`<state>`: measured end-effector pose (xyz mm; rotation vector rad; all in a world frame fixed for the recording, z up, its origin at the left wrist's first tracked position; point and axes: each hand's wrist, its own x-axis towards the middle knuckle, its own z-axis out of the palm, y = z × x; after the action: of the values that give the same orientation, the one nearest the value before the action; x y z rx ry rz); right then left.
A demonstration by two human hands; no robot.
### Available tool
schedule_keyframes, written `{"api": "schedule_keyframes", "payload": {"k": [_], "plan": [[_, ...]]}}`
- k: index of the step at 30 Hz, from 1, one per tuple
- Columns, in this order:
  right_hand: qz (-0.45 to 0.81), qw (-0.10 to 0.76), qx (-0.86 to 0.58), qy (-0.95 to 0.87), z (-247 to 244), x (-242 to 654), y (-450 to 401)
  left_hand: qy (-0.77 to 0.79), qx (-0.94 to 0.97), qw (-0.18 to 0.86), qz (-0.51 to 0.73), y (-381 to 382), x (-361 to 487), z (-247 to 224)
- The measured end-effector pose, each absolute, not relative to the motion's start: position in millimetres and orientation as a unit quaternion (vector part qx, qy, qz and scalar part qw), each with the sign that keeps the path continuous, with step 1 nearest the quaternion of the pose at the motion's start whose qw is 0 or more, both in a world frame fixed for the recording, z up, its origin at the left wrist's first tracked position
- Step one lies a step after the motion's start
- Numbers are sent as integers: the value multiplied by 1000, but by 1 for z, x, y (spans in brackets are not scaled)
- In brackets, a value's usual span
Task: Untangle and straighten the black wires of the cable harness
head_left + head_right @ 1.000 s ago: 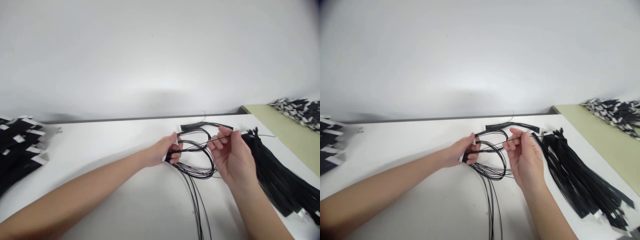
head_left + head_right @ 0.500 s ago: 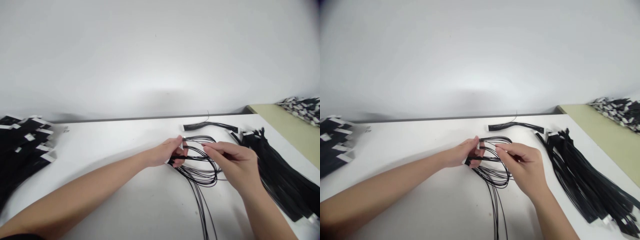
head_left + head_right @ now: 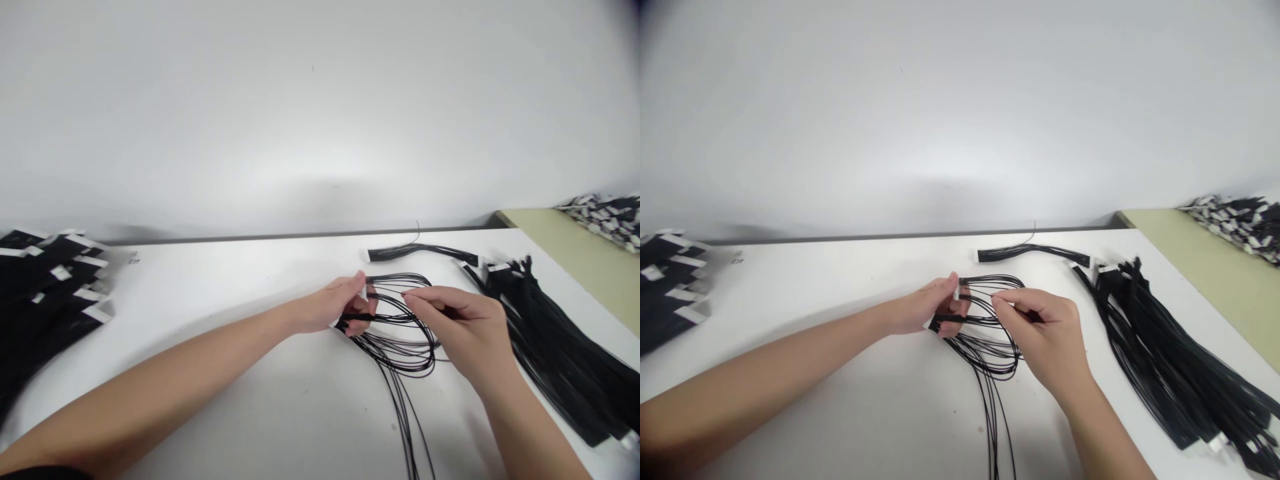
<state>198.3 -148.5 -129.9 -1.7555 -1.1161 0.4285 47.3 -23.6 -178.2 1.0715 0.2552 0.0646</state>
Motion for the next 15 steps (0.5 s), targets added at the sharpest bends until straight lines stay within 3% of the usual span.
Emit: {"api": "schedule_keyframes", "payload": {"k": [15], "plan": [[155, 483, -724, -468, -133, 199, -148, 121, 519, 846, 12, -22, 46, -175]]}}
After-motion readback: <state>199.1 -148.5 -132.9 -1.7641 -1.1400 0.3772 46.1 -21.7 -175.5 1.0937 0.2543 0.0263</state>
